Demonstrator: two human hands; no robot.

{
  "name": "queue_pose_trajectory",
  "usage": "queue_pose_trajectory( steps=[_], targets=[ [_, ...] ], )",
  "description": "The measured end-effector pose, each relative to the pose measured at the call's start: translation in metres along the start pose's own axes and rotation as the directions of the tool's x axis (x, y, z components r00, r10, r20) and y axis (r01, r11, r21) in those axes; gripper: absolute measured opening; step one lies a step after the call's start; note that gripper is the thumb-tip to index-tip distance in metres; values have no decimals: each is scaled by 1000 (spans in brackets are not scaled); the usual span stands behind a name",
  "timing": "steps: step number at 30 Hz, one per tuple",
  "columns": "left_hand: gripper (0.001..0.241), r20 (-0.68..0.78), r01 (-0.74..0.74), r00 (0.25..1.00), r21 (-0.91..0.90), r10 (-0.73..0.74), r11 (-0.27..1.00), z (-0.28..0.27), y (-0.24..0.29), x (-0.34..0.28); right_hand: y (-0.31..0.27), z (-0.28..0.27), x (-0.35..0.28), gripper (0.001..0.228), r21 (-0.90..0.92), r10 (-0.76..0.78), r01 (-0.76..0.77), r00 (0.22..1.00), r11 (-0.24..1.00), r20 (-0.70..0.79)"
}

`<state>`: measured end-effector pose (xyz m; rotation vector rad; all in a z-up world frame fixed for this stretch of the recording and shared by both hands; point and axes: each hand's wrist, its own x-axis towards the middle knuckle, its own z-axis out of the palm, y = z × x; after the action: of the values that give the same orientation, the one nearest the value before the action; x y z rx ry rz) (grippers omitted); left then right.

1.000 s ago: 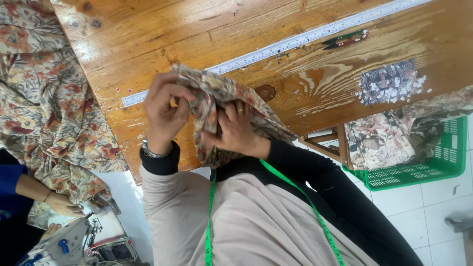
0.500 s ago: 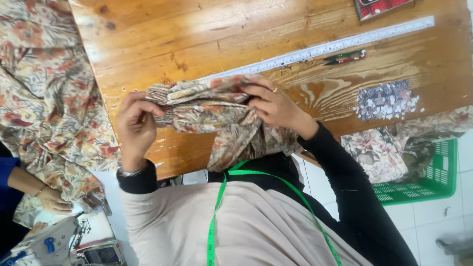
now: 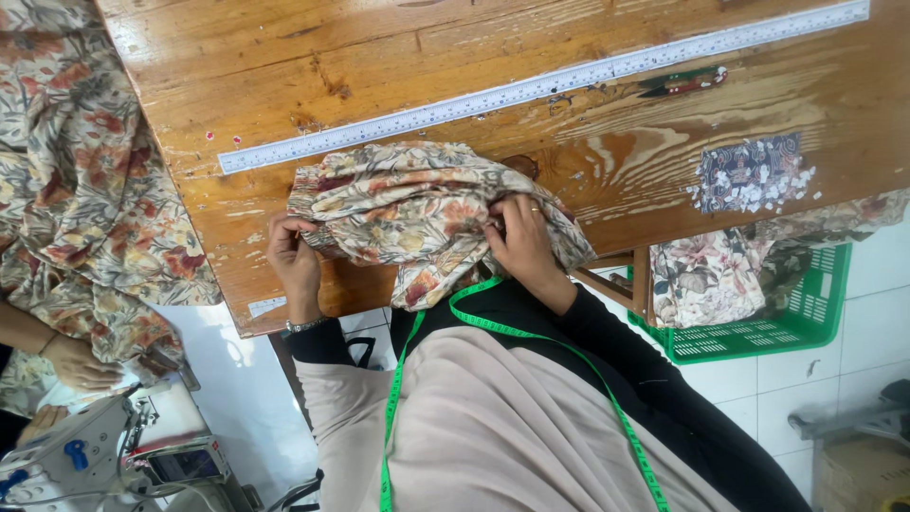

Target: The person trims loose threads from the waistband of a pair of floral-patterned pants using small scissors. They repeatedly pick up the pants, locate threads, cut them, and set the pants down on the wooden table.

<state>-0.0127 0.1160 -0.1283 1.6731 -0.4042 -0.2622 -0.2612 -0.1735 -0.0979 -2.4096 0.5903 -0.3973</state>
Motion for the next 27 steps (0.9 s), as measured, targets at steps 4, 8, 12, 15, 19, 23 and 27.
queue_pose_trajectory(
  steps=[4,8,12,15,19,23,27],
  targets=[
    [38,-6,-9,1000,-41,9,999,1,31,5,14,12,6,22,404,209,-245,969,881,132],
    [40,-84,-40,996,-126,29,991,-4,44,4,38,-22,19,22,925,310,-374,874,-61,374],
    [33,-69,-55,997,-134,46,989,0,34,-6,52,-75,38,22,653,-4,-123,982,747,189],
    [32,-22,38,999,-174,-42,984,8,15,-10,40,-93,50,23,211,-261,194,894,958,364],
    [38,29,117,993,-176,-113,977,3,-4,-40,8,-97,48,11,175,-193,144,930,974,313],
    [45,81,123,991,-269,-104,955,-7,-7,-42,-10,-83,62,18,255,32,-85,978,963,205],
    [46,98,152,987,-271,-129,951,-12,0,-36,-5,-59,83,21,216,56,-153,916,964,398]
  ],
)
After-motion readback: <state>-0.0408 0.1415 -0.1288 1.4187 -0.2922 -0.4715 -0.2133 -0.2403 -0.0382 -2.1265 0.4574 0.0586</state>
